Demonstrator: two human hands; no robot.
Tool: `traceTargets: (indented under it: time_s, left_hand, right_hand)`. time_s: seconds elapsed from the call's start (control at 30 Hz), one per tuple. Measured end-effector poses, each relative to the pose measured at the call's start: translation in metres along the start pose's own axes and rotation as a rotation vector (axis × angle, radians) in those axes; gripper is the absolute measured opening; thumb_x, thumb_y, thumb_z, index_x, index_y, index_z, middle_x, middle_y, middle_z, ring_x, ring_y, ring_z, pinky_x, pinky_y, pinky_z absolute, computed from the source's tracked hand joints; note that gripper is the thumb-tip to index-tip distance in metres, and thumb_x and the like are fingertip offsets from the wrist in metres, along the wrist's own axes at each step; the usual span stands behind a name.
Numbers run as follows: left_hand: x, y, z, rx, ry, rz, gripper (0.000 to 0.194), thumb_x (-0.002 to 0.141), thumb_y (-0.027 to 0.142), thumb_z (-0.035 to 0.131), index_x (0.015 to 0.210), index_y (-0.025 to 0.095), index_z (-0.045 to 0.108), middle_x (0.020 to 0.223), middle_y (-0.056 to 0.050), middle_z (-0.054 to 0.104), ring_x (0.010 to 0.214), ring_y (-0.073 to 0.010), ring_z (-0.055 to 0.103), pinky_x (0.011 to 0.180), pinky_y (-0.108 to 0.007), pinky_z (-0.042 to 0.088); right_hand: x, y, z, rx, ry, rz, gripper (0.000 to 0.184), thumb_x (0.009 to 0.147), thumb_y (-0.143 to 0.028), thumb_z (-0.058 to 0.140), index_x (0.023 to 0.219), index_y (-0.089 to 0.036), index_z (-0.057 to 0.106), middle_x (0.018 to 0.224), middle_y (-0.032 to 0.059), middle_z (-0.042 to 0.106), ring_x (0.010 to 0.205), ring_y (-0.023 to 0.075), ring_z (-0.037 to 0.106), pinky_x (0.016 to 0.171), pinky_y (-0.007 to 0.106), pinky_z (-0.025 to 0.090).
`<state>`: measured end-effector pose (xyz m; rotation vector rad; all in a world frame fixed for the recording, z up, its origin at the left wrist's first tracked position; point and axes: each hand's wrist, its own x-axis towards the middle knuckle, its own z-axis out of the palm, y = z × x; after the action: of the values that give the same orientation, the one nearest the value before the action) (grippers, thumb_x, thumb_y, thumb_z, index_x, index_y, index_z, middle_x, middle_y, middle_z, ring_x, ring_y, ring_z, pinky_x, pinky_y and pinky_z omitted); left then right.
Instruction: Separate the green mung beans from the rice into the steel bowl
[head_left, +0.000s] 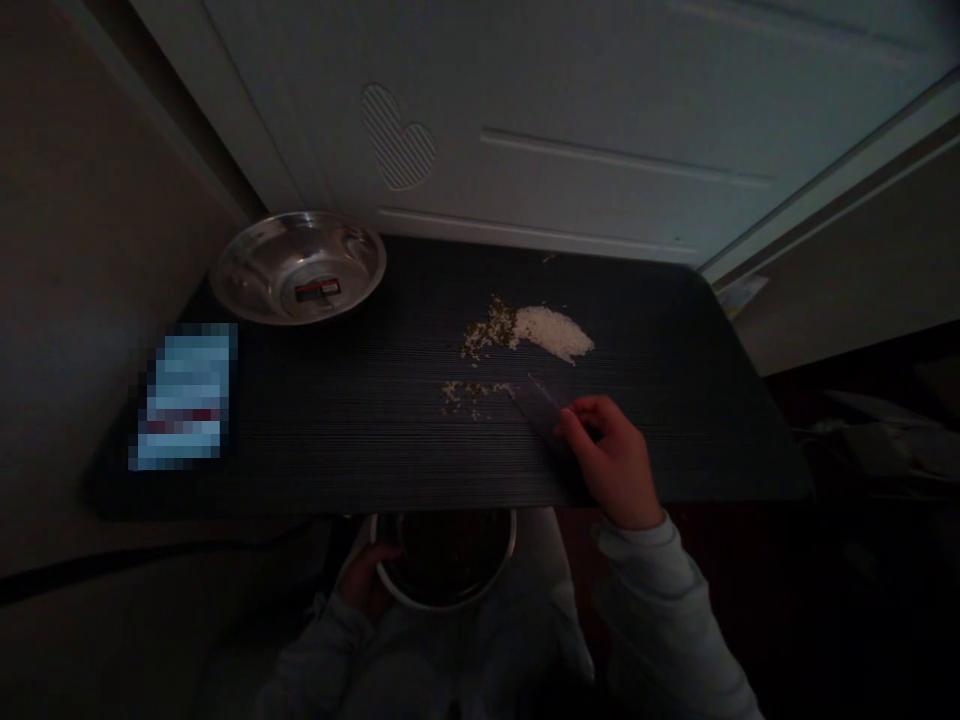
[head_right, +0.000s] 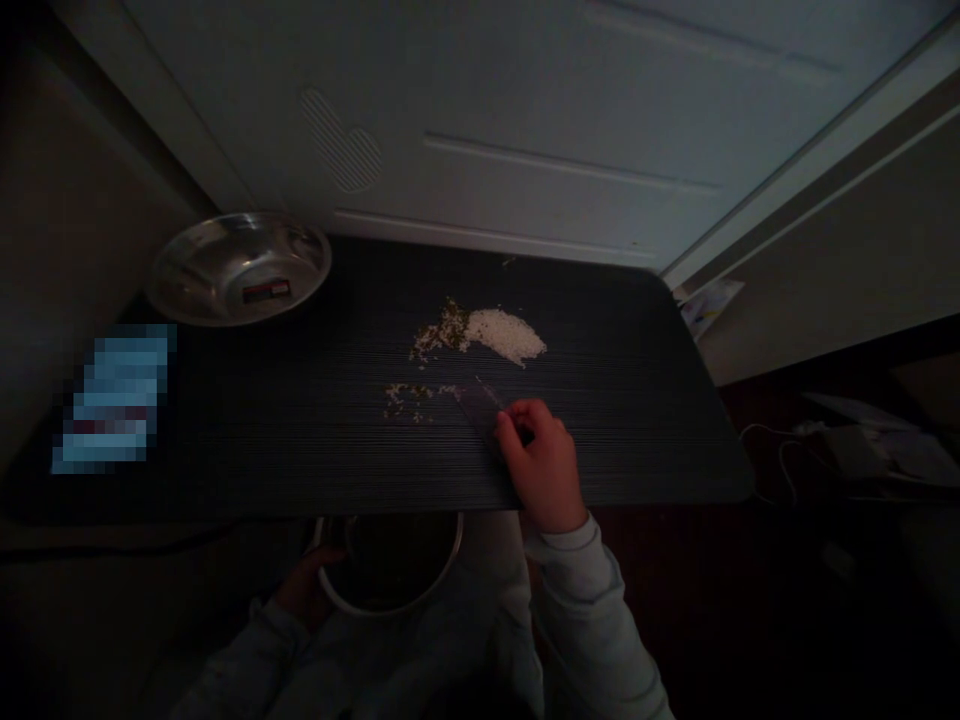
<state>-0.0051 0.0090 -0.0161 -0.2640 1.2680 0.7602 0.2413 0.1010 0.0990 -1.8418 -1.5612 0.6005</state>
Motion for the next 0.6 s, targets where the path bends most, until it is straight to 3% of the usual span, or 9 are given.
traceTargets:
  time_s: [0.4, 0.6]
  left_hand:
    - [-0.007, 0.003, 0.006, 0.013, -0.002, -0.011, 0.019, 0.053, 0.005, 0.047, 0.059, 0.014, 0.063, 0.051, -0.005, 0.065, 0.076, -0.0265, 0.06, 0.072, -0.039, 0.045]
    - [-0.008, 0.002, 0.009, 0.036, 0.059, -0.016, 0.026, 0.053, 0.005, 0.046, 0.07, 0.015, 0.064, 0.051, -0.004, 0.065, 0.076, -0.0264, 0.06, 0.072, -0.04, 0.044]
  right_hand:
    - [-0.001, -0.008, 0.01, 0.001, -0.031, -0.023, 0.015, 0.074, -0.034, 0.044, 0.076, -0.02, 0.049, 0.064, -0.0007, 0.06, 0.062, 0.0133, 0.056, 0.059, 0.024, 0.038]
    - [0.001, -0.006, 0.009, -0.023, 0.052, 0.011, 0.015, 0.074, -0.034, 0.045, 0.076, -0.02, 0.048, 0.063, -0.0008, 0.061, 0.062, 0.0138, 0.056, 0.059, 0.025, 0.038]
